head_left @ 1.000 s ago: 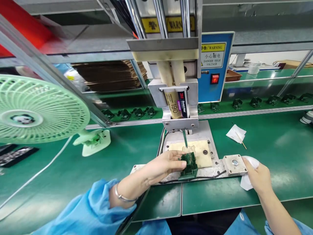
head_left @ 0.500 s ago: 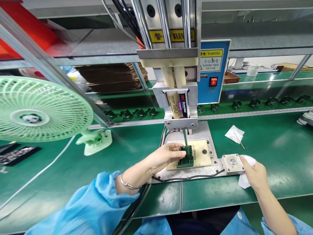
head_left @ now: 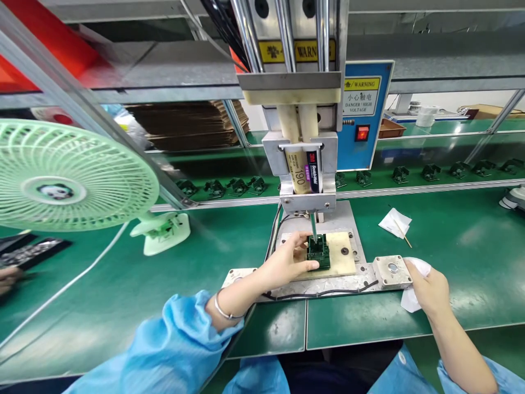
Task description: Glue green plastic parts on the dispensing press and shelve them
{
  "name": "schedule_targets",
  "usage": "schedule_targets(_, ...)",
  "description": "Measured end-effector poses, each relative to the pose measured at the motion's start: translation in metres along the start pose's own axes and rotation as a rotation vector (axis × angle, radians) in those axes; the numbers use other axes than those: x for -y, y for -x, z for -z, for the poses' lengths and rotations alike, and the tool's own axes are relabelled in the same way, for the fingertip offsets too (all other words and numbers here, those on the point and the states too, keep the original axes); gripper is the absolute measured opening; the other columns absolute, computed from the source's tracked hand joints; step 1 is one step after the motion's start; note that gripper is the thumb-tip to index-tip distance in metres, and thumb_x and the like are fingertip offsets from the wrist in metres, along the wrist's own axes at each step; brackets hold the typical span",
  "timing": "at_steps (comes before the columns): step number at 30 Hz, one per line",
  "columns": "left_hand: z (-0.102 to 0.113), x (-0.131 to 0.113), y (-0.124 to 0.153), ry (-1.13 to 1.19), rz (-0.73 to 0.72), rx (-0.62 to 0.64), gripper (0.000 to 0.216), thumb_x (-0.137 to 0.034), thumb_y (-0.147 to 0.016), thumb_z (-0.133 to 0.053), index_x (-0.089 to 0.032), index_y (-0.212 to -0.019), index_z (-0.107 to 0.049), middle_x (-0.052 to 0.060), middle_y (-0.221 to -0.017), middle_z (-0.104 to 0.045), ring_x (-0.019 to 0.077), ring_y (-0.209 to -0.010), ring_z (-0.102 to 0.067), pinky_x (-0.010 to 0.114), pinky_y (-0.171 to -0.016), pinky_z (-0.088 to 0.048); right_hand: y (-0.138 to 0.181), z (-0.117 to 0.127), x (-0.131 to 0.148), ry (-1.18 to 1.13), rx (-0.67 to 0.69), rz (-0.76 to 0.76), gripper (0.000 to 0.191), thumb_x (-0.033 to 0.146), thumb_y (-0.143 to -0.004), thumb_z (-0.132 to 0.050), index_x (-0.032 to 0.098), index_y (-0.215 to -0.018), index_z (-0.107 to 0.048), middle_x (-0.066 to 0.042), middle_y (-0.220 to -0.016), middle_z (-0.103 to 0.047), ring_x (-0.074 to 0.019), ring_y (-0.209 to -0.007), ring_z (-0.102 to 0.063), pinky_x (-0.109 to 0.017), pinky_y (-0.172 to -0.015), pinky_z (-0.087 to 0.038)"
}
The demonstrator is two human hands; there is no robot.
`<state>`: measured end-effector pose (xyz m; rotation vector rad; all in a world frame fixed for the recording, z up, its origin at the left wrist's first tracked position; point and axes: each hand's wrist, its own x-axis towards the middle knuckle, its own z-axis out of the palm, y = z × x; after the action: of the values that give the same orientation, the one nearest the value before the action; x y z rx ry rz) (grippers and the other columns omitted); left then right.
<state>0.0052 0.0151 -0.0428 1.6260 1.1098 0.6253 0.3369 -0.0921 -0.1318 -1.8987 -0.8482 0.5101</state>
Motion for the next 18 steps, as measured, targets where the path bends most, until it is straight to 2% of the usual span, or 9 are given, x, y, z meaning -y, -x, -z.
schedule_targets(3,0.003,0.007,0.006,-0.075,-0.003,-0.036,0.079,-0.040,-0.070,-0.082,-0.017,-0.139,-0.048,0.018,-0.137,-0.054,0.0328,-0.127,-0.055,0.047,-0.114,-0.035,0.000,0.000,0.000,0.003,-0.015,-0.023,0.053,0.064,-0.063,-0.062,0.017,-0.080,-0.079,-0.012,-0.084,-0.076,-0.0371,-0.091,-0.070,-0.040,-0.075,-0.051)
schedule_targets(7,0.007,0.013,0.010,-0.093,-0.058,0.014,0.093,-0.042,-0.071,-0.083,-0.023,-0.150,-0.037,0.017,-0.148,-0.048,0.0332,-0.141,-0.043,0.049,-0.120,-0.026,0.000,0.001,0.000,0.009,-0.029,-0.022,0.052,0.063,-0.063,-0.063,0.017,-0.080,-0.079,-0.012,-0.085,-0.076,-0.0364,-0.091,-0.070,-0.039,-0.075,-0.051)
schedule_targets(9,0.008,0.014,0.010,-0.056,-0.088,0.041,0.098,-0.043,-0.072,-0.083,-0.024,-0.153,-0.031,0.017,-0.152,-0.044,0.0329,-0.143,-0.040,0.050,-0.120,-0.026,0.000,0.001,0.001,0.014,-0.035,-0.018,0.050,0.063,-0.064,-0.063,0.017,-0.079,-0.079,-0.012,-0.083,-0.076,-0.0359,-0.089,-0.070,-0.039,-0.074,-0.052)
schedule_targets(14,0.011,0.012,0.002,-0.065,-0.043,-0.005,0.077,-0.047,-0.072,-0.080,-0.019,-0.139,-0.052,0.016,-0.141,-0.059,0.0348,-0.136,-0.050,0.050,-0.118,-0.032,0.001,0.002,0.003,0.012,-0.042,-0.002,0.050,0.062,-0.063,-0.064,0.017,-0.078,-0.079,-0.013,-0.080,-0.075,-0.0362,-0.089,-0.070,-0.039,-0.075,-0.052)
schedule_targets(18,0.011,0.004,-0.003,-0.054,-0.045,0.021,0.074,-0.044,-0.071,-0.082,-0.018,-0.134,-0.055,0.015,-0.138,-0.062,0.0338,-0.132,-0.055,0.047,-0.116,-0.038,0.002,0.002,0.004,0.006,-0.047,-0.003,0.051,0.063,-0.063,-0.064,0.016,-0.077,-0.079,-0.013,-0.082,-0.075,-0.0365,-0.090,-0.070,-0.038,-0.074,-0.052)
